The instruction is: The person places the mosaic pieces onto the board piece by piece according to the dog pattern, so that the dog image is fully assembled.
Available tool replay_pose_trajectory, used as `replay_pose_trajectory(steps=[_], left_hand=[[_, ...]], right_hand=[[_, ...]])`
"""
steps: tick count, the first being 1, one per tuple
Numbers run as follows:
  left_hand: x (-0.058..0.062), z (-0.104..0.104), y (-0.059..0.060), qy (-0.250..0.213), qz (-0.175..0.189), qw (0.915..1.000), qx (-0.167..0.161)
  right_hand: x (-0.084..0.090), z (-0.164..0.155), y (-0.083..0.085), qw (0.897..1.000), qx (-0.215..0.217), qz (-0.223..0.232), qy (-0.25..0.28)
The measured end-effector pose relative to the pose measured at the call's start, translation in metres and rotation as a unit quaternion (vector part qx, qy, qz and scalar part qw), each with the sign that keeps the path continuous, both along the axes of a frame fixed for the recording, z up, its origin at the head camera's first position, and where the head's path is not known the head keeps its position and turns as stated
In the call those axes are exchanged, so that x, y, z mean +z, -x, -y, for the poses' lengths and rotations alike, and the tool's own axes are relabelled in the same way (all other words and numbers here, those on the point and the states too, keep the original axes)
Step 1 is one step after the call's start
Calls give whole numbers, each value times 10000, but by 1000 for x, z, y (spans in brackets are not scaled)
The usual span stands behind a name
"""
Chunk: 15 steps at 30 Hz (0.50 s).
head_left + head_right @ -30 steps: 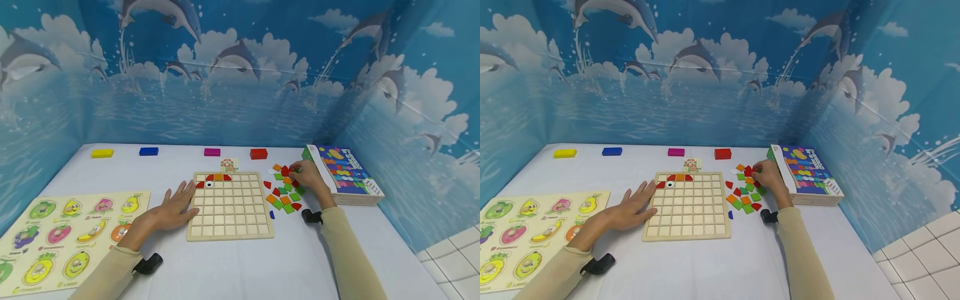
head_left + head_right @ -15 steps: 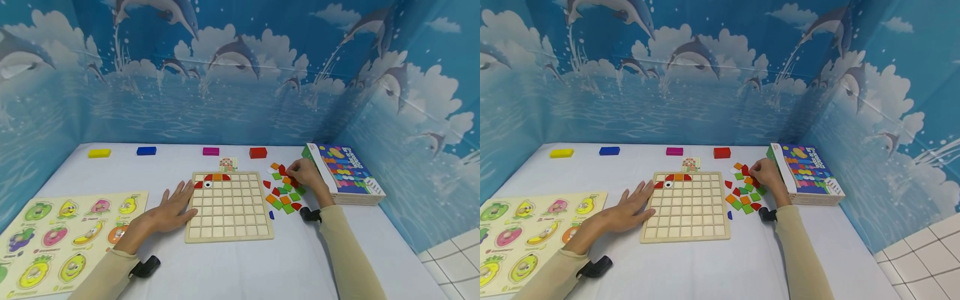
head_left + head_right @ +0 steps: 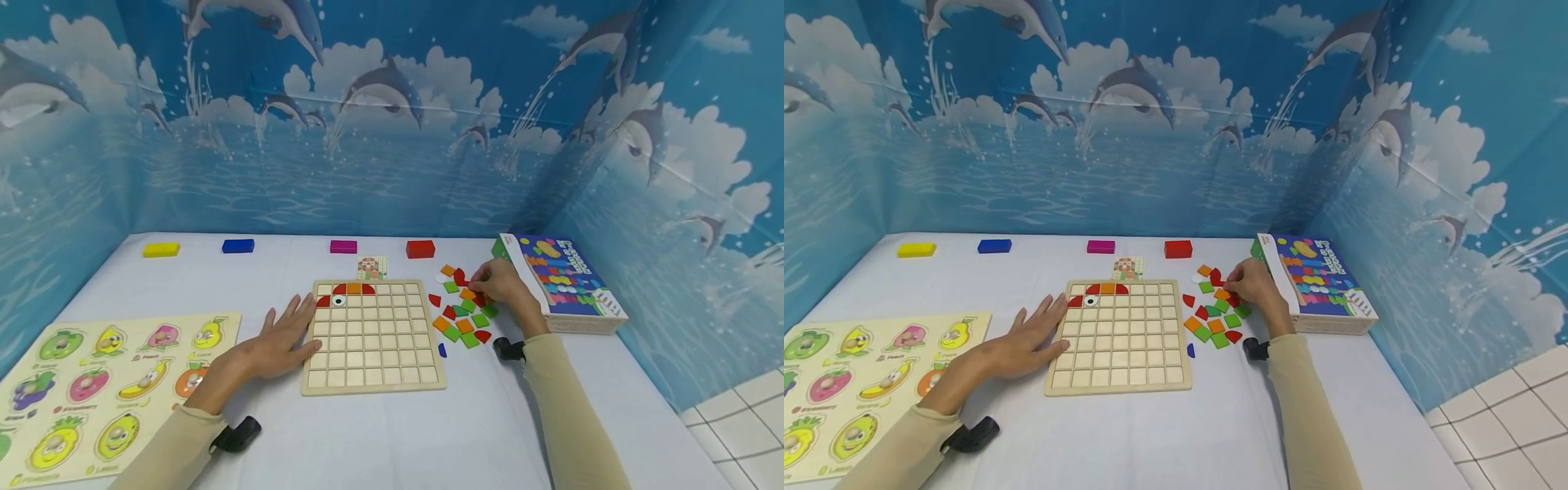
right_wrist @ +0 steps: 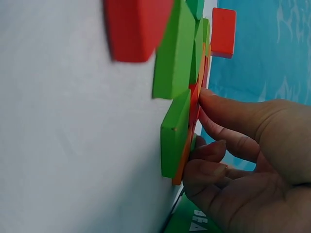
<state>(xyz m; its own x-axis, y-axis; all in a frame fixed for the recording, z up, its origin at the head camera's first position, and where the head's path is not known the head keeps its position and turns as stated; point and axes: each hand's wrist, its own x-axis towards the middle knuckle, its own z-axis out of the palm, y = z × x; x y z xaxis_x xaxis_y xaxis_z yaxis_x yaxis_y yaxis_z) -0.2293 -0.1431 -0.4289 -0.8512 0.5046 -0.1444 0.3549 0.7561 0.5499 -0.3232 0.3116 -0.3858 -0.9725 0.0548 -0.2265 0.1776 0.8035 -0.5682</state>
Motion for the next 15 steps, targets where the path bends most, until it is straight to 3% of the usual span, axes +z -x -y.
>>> replay_pose_trajectory(steps=[10, 15], left_hand=[[-2, 2, 2, -7, -51, 10000, -48], [-2, 3, 1, -240, -86, 9995, -159]], right_hand=[[-3, -2, 3, 9998, -31, 60, -191], [-2, -3, 2, 9999, -2, -68, -159]])
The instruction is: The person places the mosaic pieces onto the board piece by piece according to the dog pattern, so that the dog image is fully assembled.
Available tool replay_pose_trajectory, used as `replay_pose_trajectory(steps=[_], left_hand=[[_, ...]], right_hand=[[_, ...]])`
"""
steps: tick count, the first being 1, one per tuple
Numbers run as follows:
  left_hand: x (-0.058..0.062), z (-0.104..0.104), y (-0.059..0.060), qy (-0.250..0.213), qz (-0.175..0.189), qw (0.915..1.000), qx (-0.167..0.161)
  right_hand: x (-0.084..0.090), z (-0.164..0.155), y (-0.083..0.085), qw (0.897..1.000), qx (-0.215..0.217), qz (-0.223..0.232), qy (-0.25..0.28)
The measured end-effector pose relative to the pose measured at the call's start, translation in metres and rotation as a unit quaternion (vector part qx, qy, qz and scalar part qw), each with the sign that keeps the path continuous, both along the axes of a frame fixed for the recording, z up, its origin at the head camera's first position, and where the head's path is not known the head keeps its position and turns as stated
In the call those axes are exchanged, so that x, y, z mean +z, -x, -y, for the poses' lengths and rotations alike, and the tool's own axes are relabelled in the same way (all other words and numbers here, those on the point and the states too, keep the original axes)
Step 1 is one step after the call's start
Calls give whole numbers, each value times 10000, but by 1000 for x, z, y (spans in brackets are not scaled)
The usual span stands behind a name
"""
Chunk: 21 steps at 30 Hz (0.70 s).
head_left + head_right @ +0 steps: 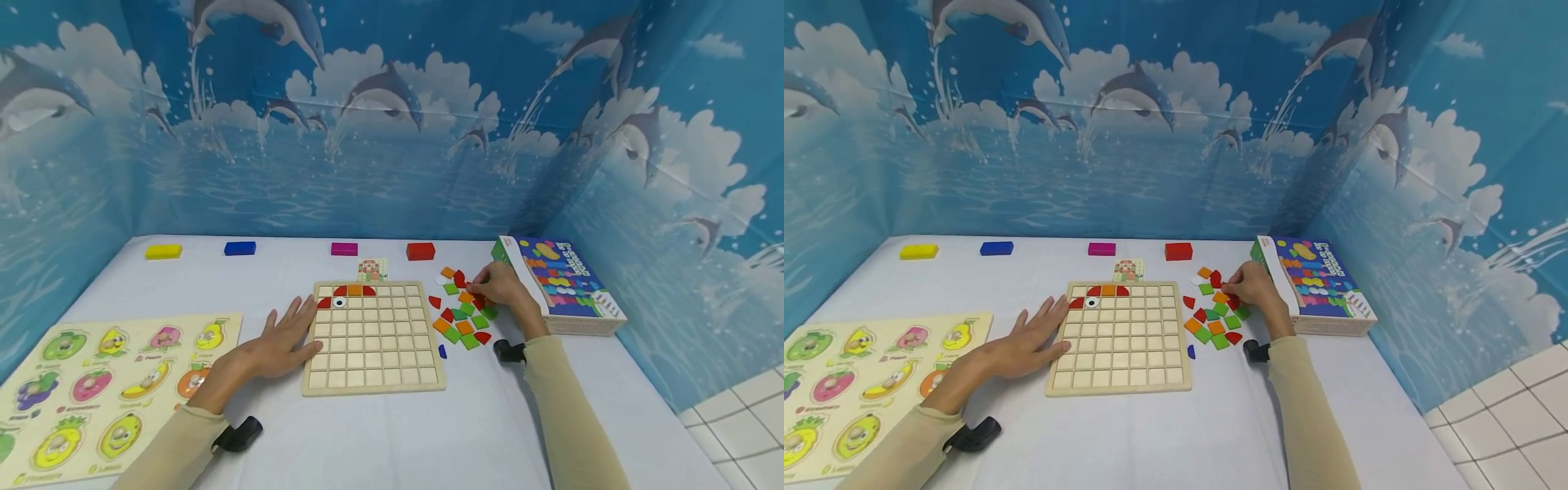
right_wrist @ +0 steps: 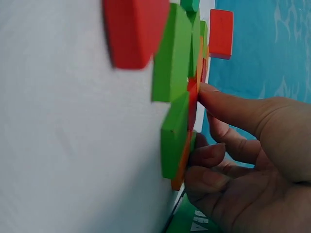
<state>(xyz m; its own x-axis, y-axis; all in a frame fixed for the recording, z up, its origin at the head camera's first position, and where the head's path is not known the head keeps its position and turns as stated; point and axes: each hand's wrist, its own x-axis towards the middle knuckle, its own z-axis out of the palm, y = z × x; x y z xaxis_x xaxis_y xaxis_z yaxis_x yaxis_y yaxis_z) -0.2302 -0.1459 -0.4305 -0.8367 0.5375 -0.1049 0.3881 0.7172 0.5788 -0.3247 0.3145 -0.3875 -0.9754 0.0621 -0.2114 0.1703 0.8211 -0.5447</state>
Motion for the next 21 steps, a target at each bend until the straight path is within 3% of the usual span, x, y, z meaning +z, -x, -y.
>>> replay_pose_trajectory(steps=[4, 11, 16, 21], left_hand=[[3, 1, -2, -252, 119, 9996, -82], [-2, -1, 0, 264, 15, 9996, 90], [0, -2, 1, 295, 32, 9995, 106], [8, -1, -4, 46, 125, 9999, -6]], right_hand=[[0, 1, -2, 9996, 60, -250, 64], [2, 12, -9, 9935, 213, -1103, 181], [7, 40, -17, 9813, 856, -1503, 843], [11, 92, -28, 9655, 1648, -1358, 1488]])
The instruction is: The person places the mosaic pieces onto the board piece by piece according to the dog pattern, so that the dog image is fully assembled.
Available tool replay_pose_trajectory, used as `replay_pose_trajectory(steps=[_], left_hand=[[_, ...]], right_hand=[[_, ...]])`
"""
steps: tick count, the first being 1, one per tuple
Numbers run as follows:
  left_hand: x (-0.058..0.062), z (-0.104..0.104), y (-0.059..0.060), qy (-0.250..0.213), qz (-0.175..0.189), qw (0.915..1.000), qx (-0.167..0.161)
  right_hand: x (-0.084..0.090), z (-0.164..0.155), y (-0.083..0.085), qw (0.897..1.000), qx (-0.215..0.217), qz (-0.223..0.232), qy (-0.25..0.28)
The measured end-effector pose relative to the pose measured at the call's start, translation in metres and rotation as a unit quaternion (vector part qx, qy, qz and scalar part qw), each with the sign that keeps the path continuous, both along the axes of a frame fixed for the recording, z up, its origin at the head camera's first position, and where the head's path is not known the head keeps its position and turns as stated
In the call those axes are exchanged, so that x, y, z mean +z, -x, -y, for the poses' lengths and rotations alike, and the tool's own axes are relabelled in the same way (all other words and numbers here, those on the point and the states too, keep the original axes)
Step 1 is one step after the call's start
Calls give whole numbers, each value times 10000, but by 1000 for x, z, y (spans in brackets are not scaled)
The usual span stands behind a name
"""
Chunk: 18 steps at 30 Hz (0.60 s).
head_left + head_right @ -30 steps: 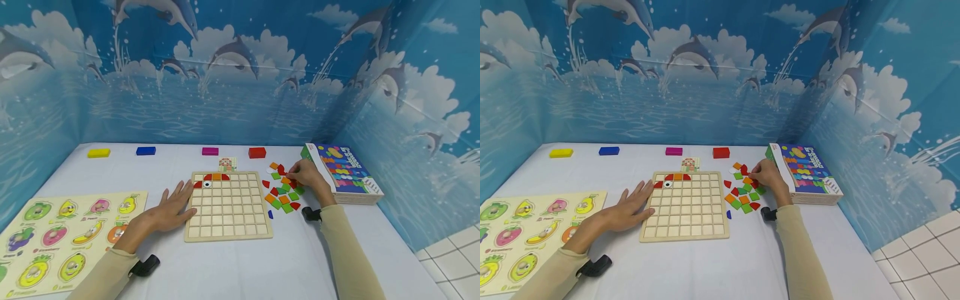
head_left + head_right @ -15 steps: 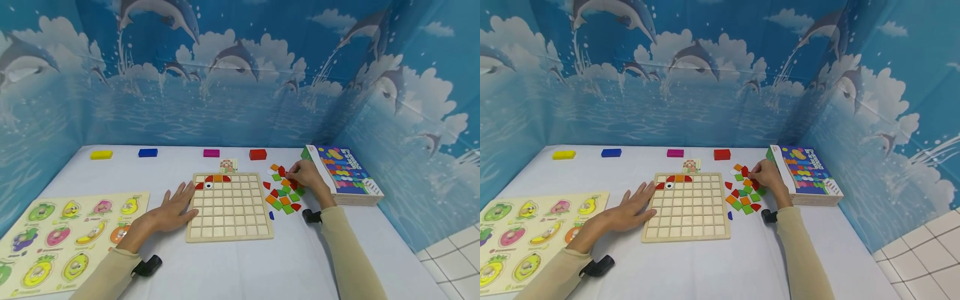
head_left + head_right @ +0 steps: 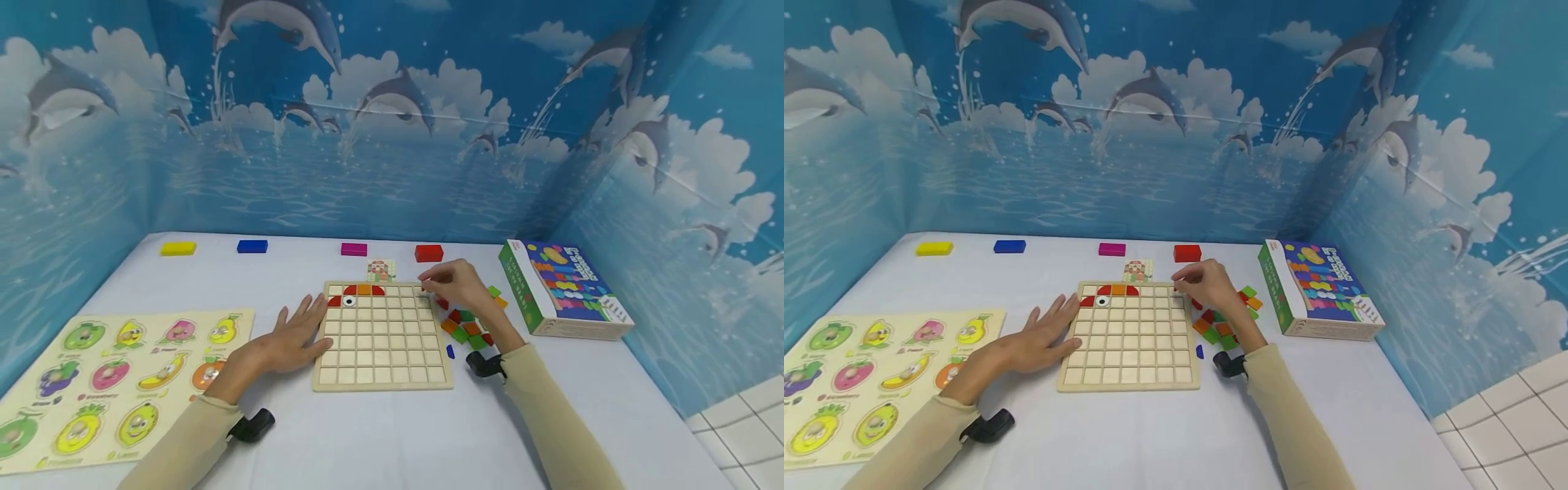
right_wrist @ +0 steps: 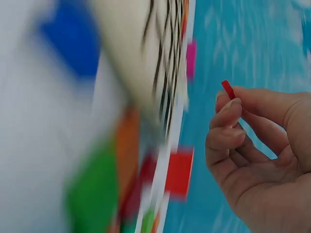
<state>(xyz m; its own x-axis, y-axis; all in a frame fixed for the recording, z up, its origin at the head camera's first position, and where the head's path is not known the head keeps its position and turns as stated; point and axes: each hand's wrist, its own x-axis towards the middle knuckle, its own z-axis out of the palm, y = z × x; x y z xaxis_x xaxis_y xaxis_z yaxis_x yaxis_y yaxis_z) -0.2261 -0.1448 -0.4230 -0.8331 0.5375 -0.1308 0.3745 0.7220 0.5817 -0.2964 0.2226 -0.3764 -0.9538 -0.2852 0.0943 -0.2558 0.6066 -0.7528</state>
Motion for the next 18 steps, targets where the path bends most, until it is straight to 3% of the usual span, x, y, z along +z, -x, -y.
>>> replay_pose_trajectory(steps=[7, 13, 18], left_hand=[[-6, -1, 6, 219, -22, 9997, 100], [-12, -1, 10, 327, -49, 9994, 132], [-10, 0, 8, 383, -50, 9991, 175]], right_hand=[[-2, 73, 2, 9948, 911, 391, 229], [-10, 101, 14, 9960, 760, 478, 33], [-12, 108, 18, 9969, 637, 393, -241]])
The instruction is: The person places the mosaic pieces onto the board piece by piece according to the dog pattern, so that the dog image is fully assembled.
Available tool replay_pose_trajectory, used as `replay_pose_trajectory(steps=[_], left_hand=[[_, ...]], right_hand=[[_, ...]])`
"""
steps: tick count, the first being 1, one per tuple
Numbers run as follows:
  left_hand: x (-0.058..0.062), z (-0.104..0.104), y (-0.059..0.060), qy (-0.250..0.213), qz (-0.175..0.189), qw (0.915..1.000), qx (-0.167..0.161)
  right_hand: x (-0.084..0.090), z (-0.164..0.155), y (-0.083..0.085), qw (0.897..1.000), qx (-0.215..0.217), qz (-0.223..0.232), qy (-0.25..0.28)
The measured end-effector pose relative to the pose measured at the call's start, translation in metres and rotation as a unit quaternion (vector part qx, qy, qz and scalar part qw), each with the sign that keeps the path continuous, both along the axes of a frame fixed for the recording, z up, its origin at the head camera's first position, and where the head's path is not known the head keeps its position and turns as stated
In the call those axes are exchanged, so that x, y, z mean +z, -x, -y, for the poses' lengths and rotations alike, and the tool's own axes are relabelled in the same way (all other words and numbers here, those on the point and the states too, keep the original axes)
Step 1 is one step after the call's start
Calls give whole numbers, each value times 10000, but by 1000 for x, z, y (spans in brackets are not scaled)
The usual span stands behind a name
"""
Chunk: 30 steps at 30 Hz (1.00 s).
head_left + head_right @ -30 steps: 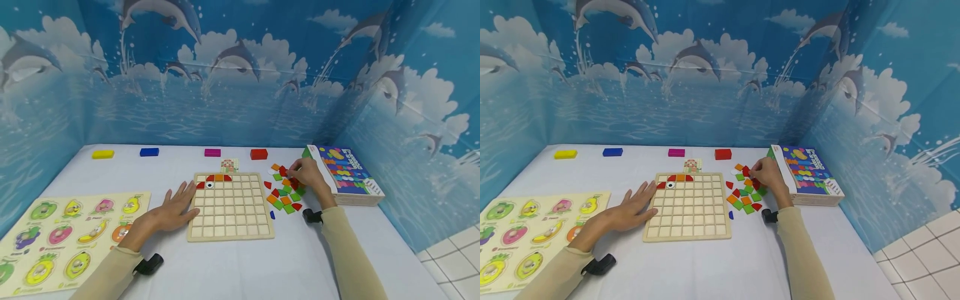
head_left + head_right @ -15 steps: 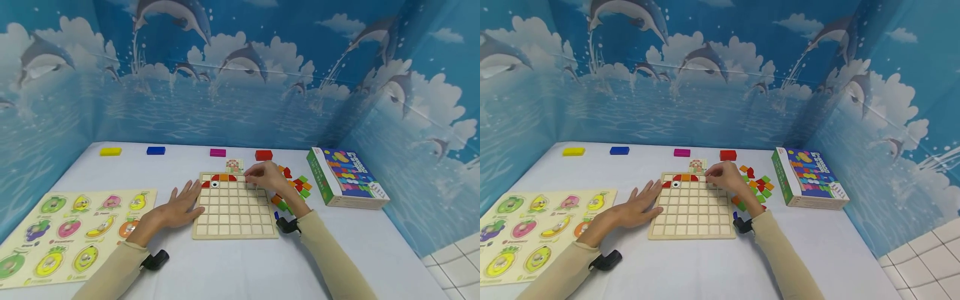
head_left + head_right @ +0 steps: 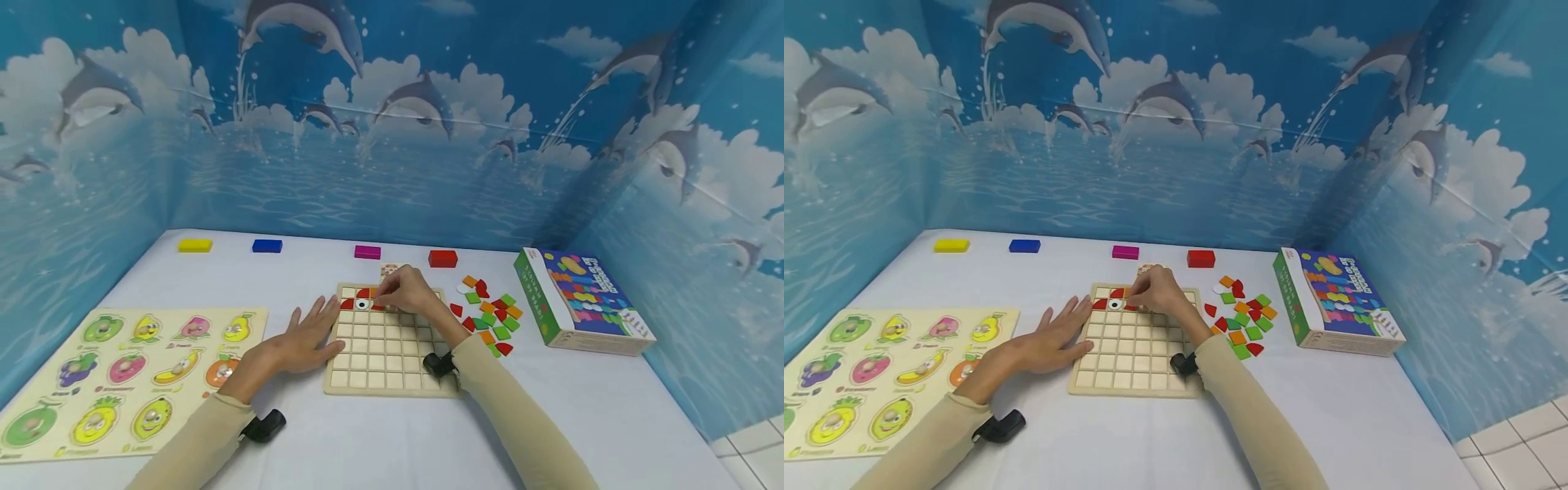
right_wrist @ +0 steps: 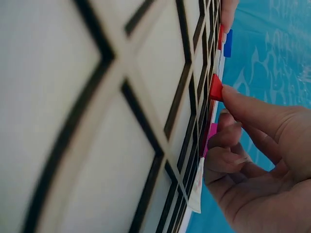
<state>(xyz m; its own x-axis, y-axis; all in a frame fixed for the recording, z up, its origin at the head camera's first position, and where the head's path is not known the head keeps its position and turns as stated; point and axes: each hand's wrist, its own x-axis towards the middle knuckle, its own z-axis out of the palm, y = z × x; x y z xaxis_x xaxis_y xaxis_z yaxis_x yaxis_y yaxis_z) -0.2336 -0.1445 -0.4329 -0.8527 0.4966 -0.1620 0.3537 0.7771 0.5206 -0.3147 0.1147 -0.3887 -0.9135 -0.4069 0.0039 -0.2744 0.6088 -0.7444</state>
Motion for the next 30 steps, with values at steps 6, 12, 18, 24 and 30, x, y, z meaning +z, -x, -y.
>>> replay_pose_trajectory(steps=[6, 12, 18, 24, 30], left_hand=[[7, -3, -6, -14, 33, 10000, -19], [7, -2, -4, -7, 66, 10000, -21], [-3, -1, 2, 119, 18, 9999, 11], [1, -3, 1, 122, 116, 9999, 16], [1, -3, -1, 110, 76, 9999, 43]], right_hand=[[0, -2, 0, 9998, 85, 28, -172], [0, 0, -1, 9994, 177, -13, -282], [0, 2, -2, 9992, 147, -87, -374], [2, -1, -5, 9992, 120, -19, -373], [7, -13, -8, 9984, 404, -97, -375]])
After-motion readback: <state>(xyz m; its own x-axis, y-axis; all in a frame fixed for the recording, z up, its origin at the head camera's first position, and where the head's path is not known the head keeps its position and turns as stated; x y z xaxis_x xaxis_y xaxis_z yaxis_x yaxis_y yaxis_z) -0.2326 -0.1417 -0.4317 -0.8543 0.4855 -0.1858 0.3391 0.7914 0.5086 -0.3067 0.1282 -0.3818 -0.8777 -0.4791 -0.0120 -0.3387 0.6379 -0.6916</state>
